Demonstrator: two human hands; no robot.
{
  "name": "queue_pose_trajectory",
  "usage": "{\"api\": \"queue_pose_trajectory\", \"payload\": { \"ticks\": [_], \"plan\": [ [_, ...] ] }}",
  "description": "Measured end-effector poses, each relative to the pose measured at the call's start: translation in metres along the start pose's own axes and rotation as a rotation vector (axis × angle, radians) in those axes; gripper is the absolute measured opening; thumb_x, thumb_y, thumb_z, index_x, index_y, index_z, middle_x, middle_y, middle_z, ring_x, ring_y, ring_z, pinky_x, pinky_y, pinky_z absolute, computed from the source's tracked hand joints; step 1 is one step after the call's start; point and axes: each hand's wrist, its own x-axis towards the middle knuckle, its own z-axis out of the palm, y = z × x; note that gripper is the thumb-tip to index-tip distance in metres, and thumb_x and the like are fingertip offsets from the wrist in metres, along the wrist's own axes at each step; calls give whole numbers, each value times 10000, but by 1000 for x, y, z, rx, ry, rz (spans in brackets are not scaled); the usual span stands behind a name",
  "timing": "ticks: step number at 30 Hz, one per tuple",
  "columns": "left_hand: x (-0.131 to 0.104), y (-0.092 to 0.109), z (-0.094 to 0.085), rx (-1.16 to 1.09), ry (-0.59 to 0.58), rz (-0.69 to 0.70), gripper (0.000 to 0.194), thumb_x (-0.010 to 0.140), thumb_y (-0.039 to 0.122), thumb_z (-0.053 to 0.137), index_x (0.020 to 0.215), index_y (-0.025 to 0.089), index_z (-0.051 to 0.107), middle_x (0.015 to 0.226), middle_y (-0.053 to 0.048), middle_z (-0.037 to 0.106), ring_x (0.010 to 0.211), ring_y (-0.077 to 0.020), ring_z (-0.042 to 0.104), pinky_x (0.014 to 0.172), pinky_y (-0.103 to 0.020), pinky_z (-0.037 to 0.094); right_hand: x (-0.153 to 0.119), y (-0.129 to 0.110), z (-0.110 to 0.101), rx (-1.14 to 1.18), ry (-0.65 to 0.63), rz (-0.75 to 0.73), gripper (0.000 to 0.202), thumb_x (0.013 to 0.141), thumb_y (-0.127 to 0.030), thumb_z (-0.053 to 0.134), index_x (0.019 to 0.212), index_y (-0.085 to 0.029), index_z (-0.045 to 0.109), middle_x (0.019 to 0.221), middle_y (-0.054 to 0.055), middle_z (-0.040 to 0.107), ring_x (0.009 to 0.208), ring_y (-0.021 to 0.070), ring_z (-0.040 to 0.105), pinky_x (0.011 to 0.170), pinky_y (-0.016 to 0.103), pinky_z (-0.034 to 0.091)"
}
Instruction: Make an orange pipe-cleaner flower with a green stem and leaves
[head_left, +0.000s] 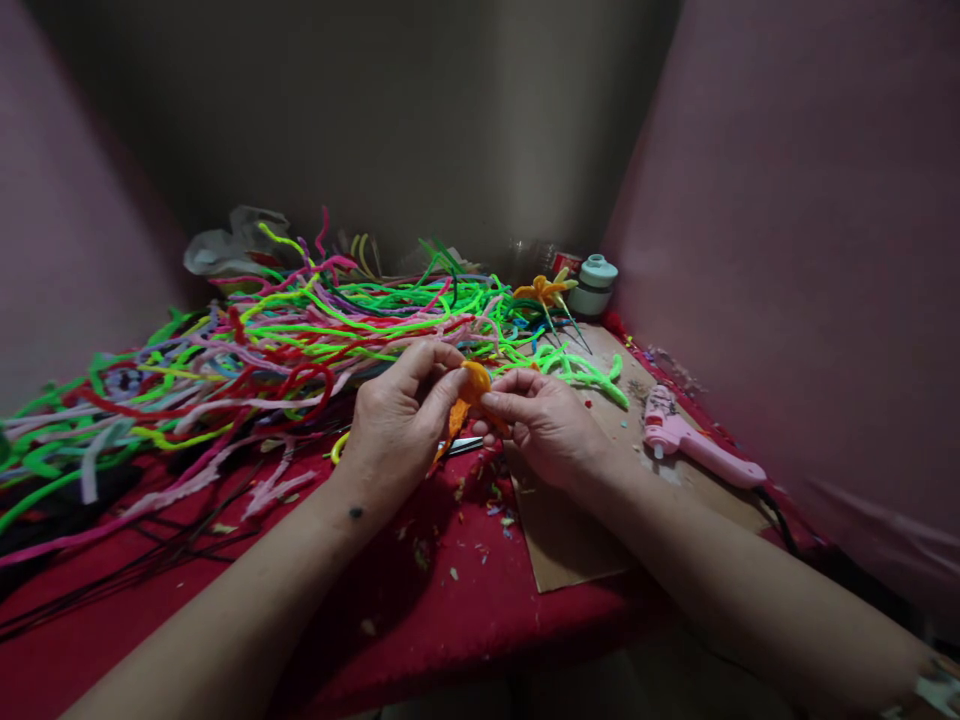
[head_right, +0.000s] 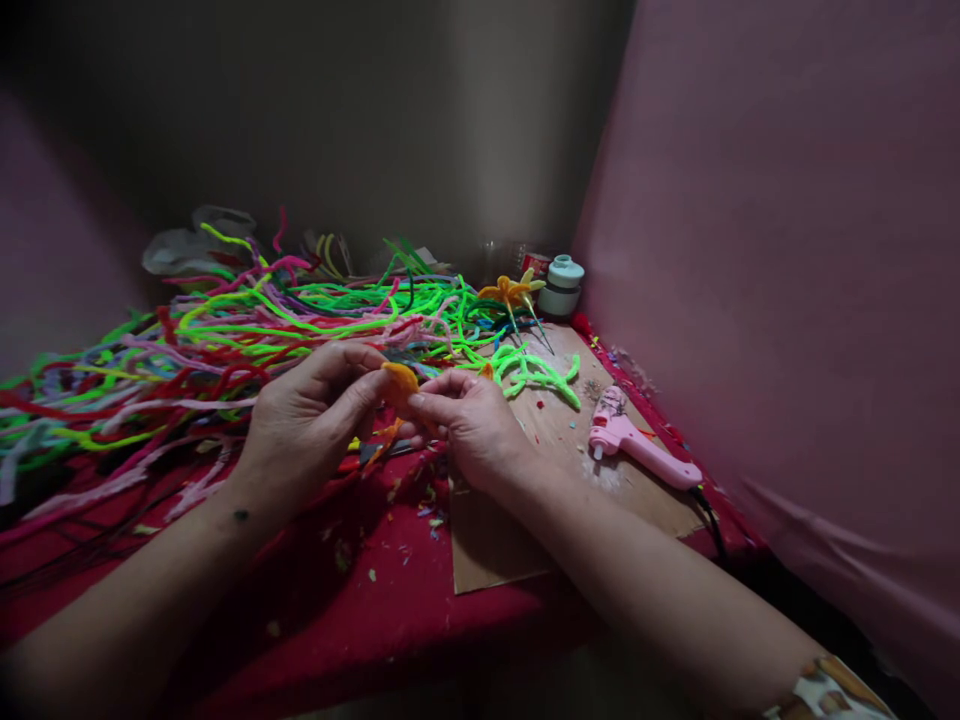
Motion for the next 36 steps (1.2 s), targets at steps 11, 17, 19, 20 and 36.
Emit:
{"api": "queue_pose_trajectory", "payload": {
  "ticks": [11, 17, 19, 20, 36],
  "plan": [
    [1, 7, -4, -5, -41, -74, 140, 814, 302, 564, 912, 202, 571, 550, 57, 530, 421, -69, 442, 420, -181, 357, -3, 4, -2, -296, 107, -268, 159, 654, -201, 670, 663, -173, 514, 568, -47, 558, 521, 79, 506, 530, 228, 401],
    [1, 11, -6, 37, -83, -80, 133, 802, 328, 585, 804, 196, 568, 538, 54, 532, 429, -70, 445, 419, -180, 362, -5, 12, 0, -412, 167, -333, 135, 707, -250, 631, 678, -180, 520, 605, -30, 544, 560, 99, 491, 575, 260, 410],
    [1, 13, -7, 54, -74, -84, 146, 799, 344, 585, 791, 199, 569, 536, 54, 527, 425, -72, 435, 411, -182, 359, -5, 16, 2, -376, 162, -327, 139, 698, -250, 636, 673, -180, 519, 615, -29, 541, 572, 99, 491, 581, 258, 412],
    [1, 13, -7, 67, -68, -89, 152, 795, 353, 587, 784, 202, 570, 540, 52, 528, 426, -74, 434, 406, -184, 358, -5, 18, 2, -349, 158, -314, 136, 696, -242, 632, 669, -180, 514, 615, -30, 540, 572, 97, 490, 577, 253, 410],
    [5, 7, -14, 131, -137, -182, 158, 750, 410, 612, 784, 257, 591, 564, 32, 545, 428, -98, 438, 379, -204, 349, -1, 25, 5, -61, 116, -46, 150, 634, -193, 628, 690, -184, 489, 500, -70, 531, 428, 73, 507, 430, 187, 356]
  ]
}}
